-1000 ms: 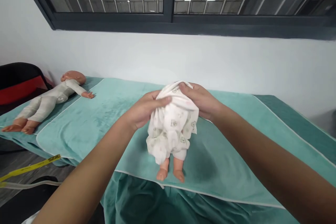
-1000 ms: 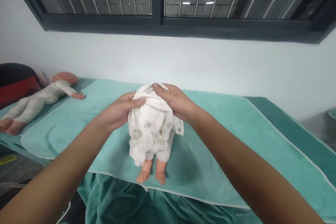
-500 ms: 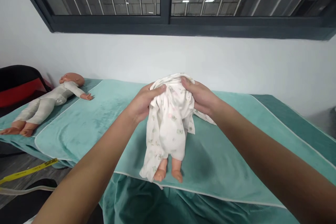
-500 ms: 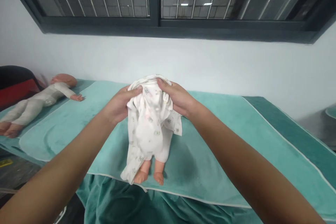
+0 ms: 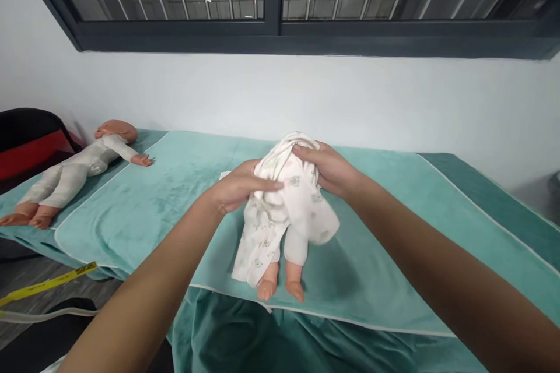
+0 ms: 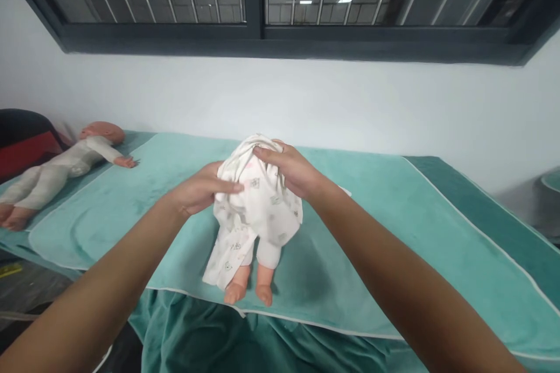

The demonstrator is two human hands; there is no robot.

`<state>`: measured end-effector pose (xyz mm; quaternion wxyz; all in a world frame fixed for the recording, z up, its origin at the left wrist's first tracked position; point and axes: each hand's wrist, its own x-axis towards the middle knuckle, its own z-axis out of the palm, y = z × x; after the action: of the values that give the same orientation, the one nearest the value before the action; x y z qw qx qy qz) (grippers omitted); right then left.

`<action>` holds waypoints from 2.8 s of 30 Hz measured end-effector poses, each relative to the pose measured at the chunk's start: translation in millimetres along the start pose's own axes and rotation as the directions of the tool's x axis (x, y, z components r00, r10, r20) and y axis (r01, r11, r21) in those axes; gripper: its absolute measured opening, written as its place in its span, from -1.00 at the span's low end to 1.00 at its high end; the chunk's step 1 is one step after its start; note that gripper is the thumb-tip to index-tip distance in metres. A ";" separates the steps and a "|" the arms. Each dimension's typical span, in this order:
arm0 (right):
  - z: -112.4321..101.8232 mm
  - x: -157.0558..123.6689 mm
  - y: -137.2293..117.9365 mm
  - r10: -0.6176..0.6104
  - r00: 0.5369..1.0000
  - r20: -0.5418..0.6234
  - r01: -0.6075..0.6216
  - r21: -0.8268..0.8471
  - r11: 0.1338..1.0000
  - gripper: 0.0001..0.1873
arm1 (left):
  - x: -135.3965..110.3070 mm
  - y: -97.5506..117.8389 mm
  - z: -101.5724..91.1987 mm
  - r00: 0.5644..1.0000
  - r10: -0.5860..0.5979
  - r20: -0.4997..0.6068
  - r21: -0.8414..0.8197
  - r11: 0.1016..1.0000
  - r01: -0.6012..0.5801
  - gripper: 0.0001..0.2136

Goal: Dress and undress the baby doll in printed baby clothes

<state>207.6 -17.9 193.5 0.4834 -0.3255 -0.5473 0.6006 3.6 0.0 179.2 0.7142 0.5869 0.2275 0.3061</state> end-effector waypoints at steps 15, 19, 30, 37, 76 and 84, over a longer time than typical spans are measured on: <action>5.4 -6.5 18.0 0.066 0.990 -0.127 -0.050 0.121 0.991 -0.55 | 5.9 -29.2 6.6 1.000 0.025 -0.015 -0.175 0.984 -0.027 -0.41; 3.3 -5.6 22.9 0.087 0.988 -0.131 -0.067 0.146 0.987 -0.52 | 13.8 -28.4 8.6 0.978 0.110 -0.178 -0.221 0.964 -0.149 -0.50; -2.4 -36.6 43.6 0.216 0.973 0.082 -0.219 0.018 0.976 -0.51 | -9.7 -41.7 19.7 0.984 0.031 -0.176 -0.208 0.976 -0.068 -0.49; 2.5 -37.4 36.2 0.219 0.939 0.264 -0.221 -0.025 0.975 -0.48 | -24.3 -37.6 22.2 0.973 -0.135 -0.189 -0.061 0.990 0.125 -0.45; 84.6 -174.7 181.8 0.315 0.775 -0.548 0.023 0.523 0.852 -0.80 | -87.7 -83.8 75.2 0.882 -0.466 -0.070 0.323 0.826 0.462 -0.60; 61.9 -160.0 175.4 0.241 0.720 -0.651 -0.005 0.342 0.940 -0.83 | -67.8 -66.6 57.3 0.909 -0.415 -0.030 0.272 0.872 0.407 -0.55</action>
<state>162.6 -177.5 12.6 0.6546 -0.4779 -0.2042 0.5490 6.0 -96.0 123.6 0.6786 0.6223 0.3761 0.1044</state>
